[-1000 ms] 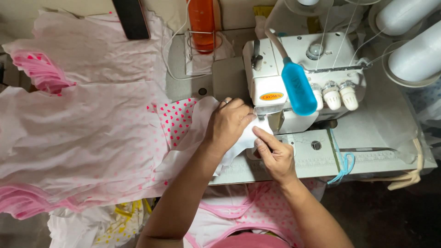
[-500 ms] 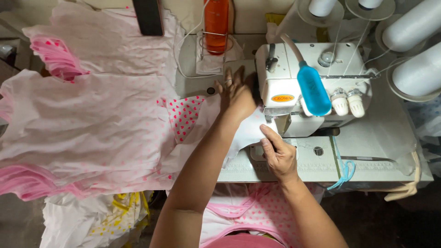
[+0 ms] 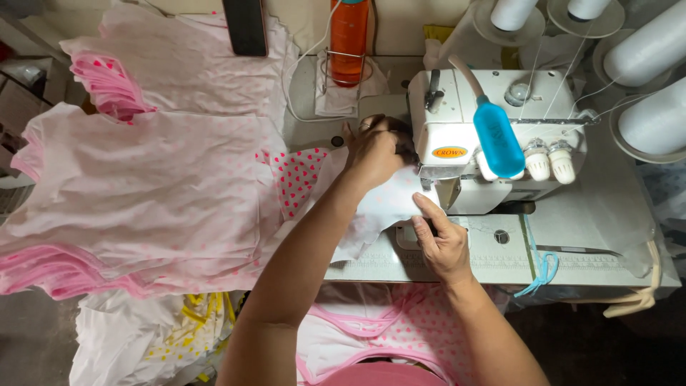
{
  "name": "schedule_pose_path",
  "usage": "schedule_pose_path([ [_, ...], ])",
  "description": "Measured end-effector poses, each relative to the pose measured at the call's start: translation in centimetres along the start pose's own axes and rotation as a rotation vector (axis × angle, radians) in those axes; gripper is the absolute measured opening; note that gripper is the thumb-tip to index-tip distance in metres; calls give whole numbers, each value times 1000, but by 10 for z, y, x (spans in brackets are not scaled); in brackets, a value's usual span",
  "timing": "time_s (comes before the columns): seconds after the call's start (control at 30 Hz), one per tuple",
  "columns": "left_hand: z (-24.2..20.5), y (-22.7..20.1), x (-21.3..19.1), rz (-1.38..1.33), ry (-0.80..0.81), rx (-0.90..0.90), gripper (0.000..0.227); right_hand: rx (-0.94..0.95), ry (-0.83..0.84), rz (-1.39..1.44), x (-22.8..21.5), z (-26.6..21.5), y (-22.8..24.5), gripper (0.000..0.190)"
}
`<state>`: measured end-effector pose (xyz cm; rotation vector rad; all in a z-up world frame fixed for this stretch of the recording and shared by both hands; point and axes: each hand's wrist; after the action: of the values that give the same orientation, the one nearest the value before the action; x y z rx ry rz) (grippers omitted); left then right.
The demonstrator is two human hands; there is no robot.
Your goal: A worker at a sewing station is inspecting sewn fabric garments for quality, trimming loose threads, and stacking them.
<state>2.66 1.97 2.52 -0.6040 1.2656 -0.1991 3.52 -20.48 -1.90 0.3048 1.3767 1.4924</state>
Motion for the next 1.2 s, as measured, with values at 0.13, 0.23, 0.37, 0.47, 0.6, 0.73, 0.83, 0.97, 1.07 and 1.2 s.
schedule_pose_path([
  [0.13, -2, -11, -21, 9, 89, 3, 29, 8, 4, -4, 2, -2, -11, 36],
  [0.23, 12, -2, -16, 36, 49, -70, 35, 15, 14, -15, 3, -1, -10, 36],
  [0.37, 20, -14, -14, 61, 90, -145, 80, 6, 21, -20, 0, -3, 3, 37],
  [0.47, 11, -38, -53, 74, 260, -127, 87, 20, 10, -19, 1, -3, 2, 36],
  [0.6, 31, 15, -9, 85, 364, -131, 46, 32, 3, -16, 3, -2, -4, 36],
  [0.73, -15, -44, -69, -73, 307, -82, 36, 30, 15, -19, 3, -2, -4, 37],
  [0.83, -12, -39, -59, -71, 290, -83, 36, 34, 11, -1, 2, -3, 3, 37],
  [0.97, 0, -27, -39, -32, 211, -79, 28, 22, 2, -8, 3, 0, 6, 37],
  [1.07, 9, -20, -33, 28, 177, -88, 38, 27, 3, -16, 2, -2, 7, 37],
  [1.2, 31, 2, -2, 101, -77, -99, 37, 16, 6, 6, 2, -2, 9, 36],
])
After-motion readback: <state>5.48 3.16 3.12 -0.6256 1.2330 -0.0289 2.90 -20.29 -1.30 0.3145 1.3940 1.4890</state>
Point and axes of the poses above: each hand's wrist, its own z-axis towards the middle knuckle, its own x-axis out of the palm, y = z × x, and after that the axes turned 13 degrees about x, right-handed
